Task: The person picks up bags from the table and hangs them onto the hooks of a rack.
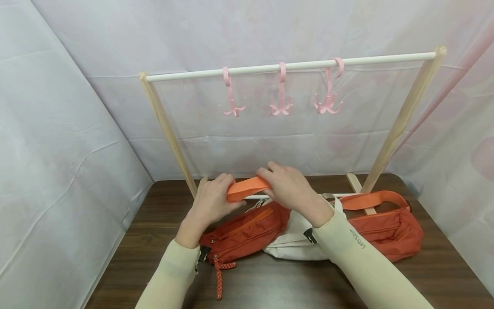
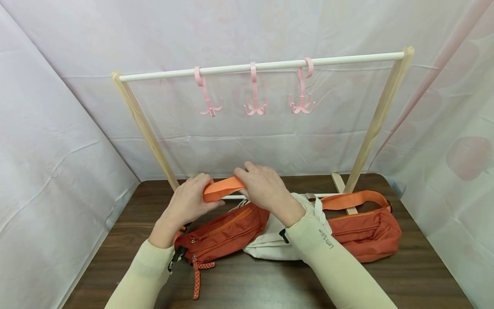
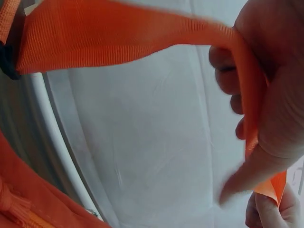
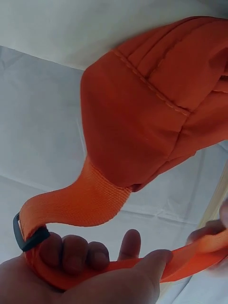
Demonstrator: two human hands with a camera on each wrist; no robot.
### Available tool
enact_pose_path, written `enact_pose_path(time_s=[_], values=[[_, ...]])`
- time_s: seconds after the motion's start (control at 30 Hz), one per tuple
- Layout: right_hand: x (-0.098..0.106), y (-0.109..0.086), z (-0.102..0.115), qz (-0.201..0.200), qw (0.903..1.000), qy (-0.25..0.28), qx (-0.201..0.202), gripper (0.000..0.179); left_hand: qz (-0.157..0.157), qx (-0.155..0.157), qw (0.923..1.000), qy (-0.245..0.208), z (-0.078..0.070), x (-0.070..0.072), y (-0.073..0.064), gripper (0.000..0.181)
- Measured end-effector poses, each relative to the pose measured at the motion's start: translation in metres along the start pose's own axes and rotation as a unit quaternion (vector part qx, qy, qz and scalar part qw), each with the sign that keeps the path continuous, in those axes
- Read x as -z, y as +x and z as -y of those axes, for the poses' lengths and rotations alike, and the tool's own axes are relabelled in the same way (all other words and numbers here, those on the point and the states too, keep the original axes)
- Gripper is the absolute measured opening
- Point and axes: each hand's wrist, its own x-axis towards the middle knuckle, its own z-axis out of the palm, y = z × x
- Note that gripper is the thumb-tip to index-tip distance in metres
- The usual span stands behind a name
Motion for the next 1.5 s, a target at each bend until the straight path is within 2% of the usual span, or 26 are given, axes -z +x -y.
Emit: enact_pose_path(time_s=[0.1,0.27,0.43,0.53,0.67,0.83,0.97,1.1,1.23,1.5], values=[[0.002,0.000,-0.002,0.018,0.9994,0.012,-0.028,0.029,0.025,0.016,0.9990,-0.034,0.006,-0.001,-0.002,0.044],[0.005,-0.001,-0.009,0.022,0.9953,0.047,-0.081,0.021,0.045,0.061,0.9942,-0.076,0.017,-0.001,-0.006,0.052],[0.009,0.000,-0.016,0.001,0.9920,0.077,-0.100,0.018,0.039,0.113,0.9872,-0.106,0.027,0.000,-0.011,0.045],[0.011,0.000,-0.018,-0.001,0.9898,0.094,-0.107,0.016,0.026,0.128,0.9842,-0.120,0.030,0.001,-0.013,0.035],[0.014,0.002,-0.021,-0.007,0.9866,0.116,-0.115,0.013,0.000,0.128,0.9831,-0.131,0.034,0.003,-0.015,0.032],[0.015,0.002,-0.023,-0.017,0.9855,0.125,-0.113,0.013,-0.032,0.114,0.9848,-0.127,0.037,0.005,-0.016,0.029],[0.015,0.002,-0.024,-0.019,0.9849,0.130,-0.112,0.011,-0.040,0.115,0.9842,-0.128,0.036,0.011,-0.016,0.023],[0.016,0.002,-0.025,-0.024,0.9834,0.143,-0.109,0.005,-0.050,0.126,0.9782,-0.157,0.034,0.018,-0.013,0.017],[0.017,0.003,-0.025,-0.028,0.9825,0.153,-0.102,0.010,-0.081,0.118,0.9715,-0.189,0.031,0.026,-0.006,0.012],[0.019,0.005,-0.022,-0.026,0.9835,0.154,-0.091,0.012,-0.105,0.097,0.9667,-0.212,0.020,0.044,0.012,0.035]])
